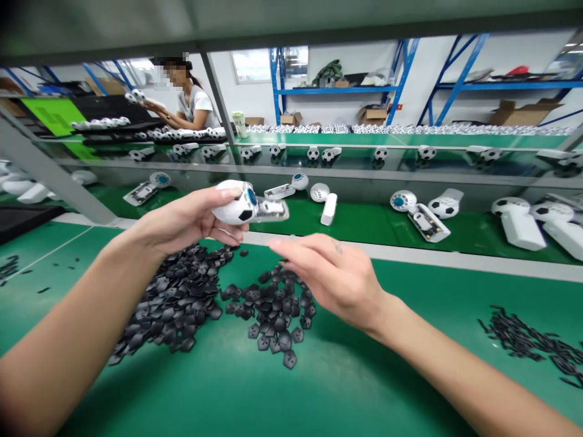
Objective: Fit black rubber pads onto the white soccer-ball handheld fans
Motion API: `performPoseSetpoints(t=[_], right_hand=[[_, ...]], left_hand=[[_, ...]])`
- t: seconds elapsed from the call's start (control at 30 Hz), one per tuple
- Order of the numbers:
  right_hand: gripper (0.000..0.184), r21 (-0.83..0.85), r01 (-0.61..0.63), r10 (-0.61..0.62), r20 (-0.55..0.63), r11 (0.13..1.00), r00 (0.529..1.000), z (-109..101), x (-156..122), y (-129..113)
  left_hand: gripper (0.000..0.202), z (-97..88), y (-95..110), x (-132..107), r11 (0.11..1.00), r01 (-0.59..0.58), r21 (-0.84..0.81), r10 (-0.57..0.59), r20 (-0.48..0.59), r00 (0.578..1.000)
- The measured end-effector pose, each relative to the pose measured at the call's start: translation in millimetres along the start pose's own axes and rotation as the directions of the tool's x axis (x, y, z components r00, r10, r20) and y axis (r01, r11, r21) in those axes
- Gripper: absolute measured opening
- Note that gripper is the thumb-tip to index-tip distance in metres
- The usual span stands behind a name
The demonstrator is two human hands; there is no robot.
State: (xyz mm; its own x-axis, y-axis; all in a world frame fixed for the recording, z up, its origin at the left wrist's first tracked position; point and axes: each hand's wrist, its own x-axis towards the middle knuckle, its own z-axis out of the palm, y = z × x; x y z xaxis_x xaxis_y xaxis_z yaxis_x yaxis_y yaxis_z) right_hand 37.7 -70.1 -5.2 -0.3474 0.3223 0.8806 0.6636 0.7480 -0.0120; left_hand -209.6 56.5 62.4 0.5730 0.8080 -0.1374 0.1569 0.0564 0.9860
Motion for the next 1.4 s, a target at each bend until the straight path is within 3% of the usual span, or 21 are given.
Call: performPoseSetpoints(t=[0.17,0.27,0.33,0.4,0.5,0.67,0.9,1.13,1.4], right_hand=[[0.020,0.160,-0.249,0.263,-0.075,0.955,0.962,-6.3,11.6,-0.5],[0.013,0.336,-0.461,0.520,-0.109,0.822,0.847,-10.1,17.8,-2.6],[0.009,0.465,-0.562,0.661,-0.069,0.684,0.747,-11.3,21.7,-4.4],[0.008,0.572,-0.603,0.734,0.004,0.555,0.679,-11.7,25.2,-6.4],[0.013,0.654,-0.621,0.758,0.111,0.431,0.642,-11.4,28.9,-10.2],[0.026,0.673,-0.645,0.774,0.169,0.362,0.610,-7.1,29.8,-15.0],[0.034,0.632,-0.712,0.803,0.229,0.307,0.549,-1.1,23.3,-13.5],[0.034,0.609,-0.746,0.785,0.312,0.267,0.536,-6.2,24.8,-12.3],[0.030,0.563,-0.790,0.737,0.423,0.241,0.526,-13.9,31.3,-9.7]], left_hand=[[0.046,22.6,-9.9,2.4,0.872,-0.156,-0.463,0.188,0.023,0.982],[0.057,38.4,-20.6,2.7,0.809,-0.179,-0.560,0.228,0.019,0.974],[0.064,47.1,-27.2,2.4,0.811,-0.191,-0.552,0.247,0.029,0.968],[0.058,54.1,-32.1,1.9,0.816,-0.212,-0.538,0.277,0.041,0.960],[0.035,63.5,-36.4,0.9,0.806,-0.224,-0.548,0.309,0.068,0.949],[0.022,76.6,-43.2,-3.3,0.848,-0.320,-0.422,0.376,0.053,0.925],[0.034,84.0,-55.9,-13.8,0.867,-0.497,-0.042,0.497,-0.006,0.868],[0.040,90.6,-54.8,-19.0,0.886,-0.456,0.089,0.462,-0.073,0.884],[0.034,86.0,-51.8,-17.0,0.812,-0.507,0.288,0.540,-0.042,0.841]])
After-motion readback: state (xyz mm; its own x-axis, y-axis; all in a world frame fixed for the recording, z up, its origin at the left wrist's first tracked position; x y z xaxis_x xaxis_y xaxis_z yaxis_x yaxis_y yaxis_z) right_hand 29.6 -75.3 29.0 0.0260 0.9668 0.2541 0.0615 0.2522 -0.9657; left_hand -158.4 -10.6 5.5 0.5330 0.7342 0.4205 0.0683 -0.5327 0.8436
